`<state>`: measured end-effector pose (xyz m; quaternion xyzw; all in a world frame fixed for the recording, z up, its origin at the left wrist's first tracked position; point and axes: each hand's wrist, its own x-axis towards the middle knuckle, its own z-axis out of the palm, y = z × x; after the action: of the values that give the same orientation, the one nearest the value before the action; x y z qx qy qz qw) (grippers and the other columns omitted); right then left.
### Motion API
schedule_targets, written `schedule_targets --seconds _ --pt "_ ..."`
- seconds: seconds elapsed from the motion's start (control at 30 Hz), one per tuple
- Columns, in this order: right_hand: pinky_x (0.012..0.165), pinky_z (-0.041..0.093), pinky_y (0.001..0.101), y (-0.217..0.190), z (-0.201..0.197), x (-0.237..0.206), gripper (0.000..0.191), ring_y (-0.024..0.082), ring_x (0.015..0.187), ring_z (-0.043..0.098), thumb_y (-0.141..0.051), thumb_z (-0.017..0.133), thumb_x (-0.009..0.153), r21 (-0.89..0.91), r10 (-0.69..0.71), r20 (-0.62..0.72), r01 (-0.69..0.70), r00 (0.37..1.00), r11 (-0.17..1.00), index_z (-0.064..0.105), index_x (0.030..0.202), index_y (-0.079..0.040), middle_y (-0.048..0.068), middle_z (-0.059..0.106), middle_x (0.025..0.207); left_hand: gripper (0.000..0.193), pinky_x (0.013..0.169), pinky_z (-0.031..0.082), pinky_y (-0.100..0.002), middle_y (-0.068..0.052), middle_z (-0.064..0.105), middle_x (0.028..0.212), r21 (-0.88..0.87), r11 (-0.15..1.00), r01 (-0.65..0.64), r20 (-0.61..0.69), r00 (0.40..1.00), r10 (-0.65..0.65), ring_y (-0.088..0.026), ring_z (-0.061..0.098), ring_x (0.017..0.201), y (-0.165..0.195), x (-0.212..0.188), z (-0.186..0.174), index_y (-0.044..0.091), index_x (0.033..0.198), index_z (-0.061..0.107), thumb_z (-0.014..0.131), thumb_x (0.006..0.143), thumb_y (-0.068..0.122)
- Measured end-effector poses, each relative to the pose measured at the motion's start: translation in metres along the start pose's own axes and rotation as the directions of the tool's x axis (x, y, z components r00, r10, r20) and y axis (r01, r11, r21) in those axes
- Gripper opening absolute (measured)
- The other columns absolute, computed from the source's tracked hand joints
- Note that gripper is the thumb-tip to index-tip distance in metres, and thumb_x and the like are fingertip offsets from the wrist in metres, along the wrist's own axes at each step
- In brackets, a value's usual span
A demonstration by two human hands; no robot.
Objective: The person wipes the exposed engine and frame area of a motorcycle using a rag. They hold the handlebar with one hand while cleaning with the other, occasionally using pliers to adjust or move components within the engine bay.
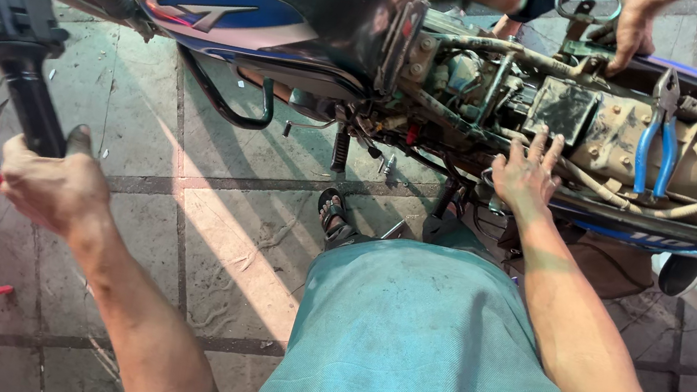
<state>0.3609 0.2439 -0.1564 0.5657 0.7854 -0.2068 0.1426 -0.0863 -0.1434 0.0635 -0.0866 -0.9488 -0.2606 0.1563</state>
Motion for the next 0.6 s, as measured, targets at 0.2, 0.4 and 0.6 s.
schedule_targets --seconds 0.2,0.4,0.6 --pt "0.109 0.025 0.0792 0.003 0.007 0.001 0.059 0.044 0.156 -0.010 -0.042 0.052 0.099 -0.011 -0.030 -0.032 0.029 0.999 1.000 0.049 0.153 -0.018 0.016 0.004 0.173 0.031 0.075 0.055 -0.043 -0.013 0.079 0.092 -0.041 0.999 -0.021 -0.007 1.000 0.021 -0.030 0.076 0.081 -0.004 0.010 0.011 0.002 0.099 0.074 0.093 0.075 0.006" --pt "0.107 0.027 0.0804 0.003 0.006 0.000 0.057 0.045 0.157 -0.008 -0.040 0.053 0.098 0.008 -0.030 -0.049 0.030 0.998 1.000 0.051 0.151 -0.016 0.018 0.006 0.173 0.032 0.073 0.055 -0.044 -0.014 0.078 0.090 -0.026 1.000 -0.002 -0.035 0.999 0.001 -0.031 0.076 0.079 -0.006 -0.004 0.016 0.001 0.097 0.072 0.094 0.074 0.007" --pt "0.107 0.026 0.0813 0.002 0.005 -0.004 0.058 0.046 0.157 -0.008 -0.041 0.053 0.099 0.009 -0.087 -0.100 0.088 0.991 0.996 0.052 0.150 -0.015 0.020 0.008 0.173 0.031 0.074 0.055 -0.045 -0.014 0.079 0.090 -0.078 0.996 0.030 -0.052 0.998 -0.034 -0.031 0.076 0.079 -0.002 -0.023 0.015 0.001 0.098 0.072 0.092 0.077 0.009"
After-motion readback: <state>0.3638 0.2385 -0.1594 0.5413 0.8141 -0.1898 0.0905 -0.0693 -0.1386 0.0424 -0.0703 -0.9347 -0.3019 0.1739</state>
